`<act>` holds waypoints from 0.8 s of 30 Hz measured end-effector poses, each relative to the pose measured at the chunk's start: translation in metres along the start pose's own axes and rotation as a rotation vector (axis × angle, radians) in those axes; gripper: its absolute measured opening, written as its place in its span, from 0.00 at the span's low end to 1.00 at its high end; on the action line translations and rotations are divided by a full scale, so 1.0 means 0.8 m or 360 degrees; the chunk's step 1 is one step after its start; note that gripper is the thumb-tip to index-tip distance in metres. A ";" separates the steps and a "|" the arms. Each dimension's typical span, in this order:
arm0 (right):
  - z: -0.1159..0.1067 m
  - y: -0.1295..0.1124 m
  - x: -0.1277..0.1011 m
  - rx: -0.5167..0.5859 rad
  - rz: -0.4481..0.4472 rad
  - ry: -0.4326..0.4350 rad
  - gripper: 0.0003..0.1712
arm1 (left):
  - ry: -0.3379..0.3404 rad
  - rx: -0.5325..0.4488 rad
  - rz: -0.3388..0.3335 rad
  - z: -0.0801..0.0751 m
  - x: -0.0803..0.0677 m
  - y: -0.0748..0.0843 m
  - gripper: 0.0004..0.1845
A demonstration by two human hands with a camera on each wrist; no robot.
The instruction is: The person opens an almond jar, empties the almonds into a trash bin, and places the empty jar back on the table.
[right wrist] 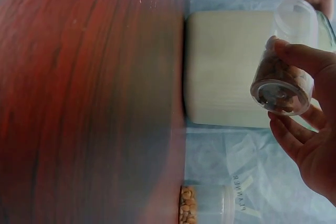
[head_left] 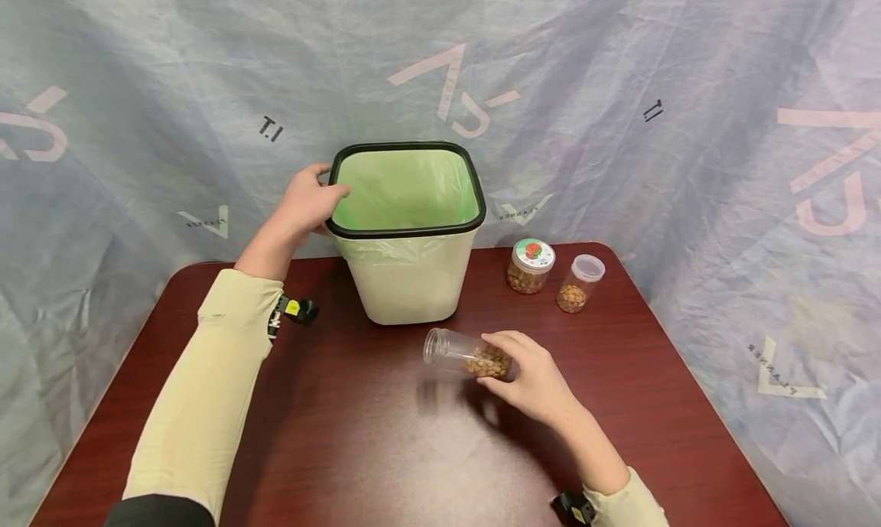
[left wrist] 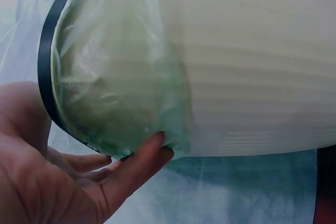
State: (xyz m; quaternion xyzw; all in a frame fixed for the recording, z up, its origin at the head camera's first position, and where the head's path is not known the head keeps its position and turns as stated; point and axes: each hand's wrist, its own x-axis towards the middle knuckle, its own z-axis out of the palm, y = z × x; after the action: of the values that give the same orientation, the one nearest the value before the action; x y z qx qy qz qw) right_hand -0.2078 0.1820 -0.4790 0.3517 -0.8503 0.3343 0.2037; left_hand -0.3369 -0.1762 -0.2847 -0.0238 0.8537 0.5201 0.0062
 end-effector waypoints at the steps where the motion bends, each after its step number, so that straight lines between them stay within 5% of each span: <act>1: 0.000 0.000 0.000 0.0001 0.0000 0.0000 0.36 | 0.0005 0.0012 0.0003 0.001 0.001 0.002 0.36; 24: -0.030 0.002 0.017 0.0001 0.0031 0.0016 0.36 | 0.0200 0.0138 0.0030 0.013 0.005 -0.011 0.31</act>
State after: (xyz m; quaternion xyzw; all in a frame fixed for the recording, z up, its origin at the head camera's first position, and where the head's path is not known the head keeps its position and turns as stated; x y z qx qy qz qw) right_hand -0.2154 0.1935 -0.4546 0.3419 -0.8526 0.3382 0.2045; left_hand -0.3405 -0.1713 -0.2971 -0.0481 0.8743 0.4802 -0.0514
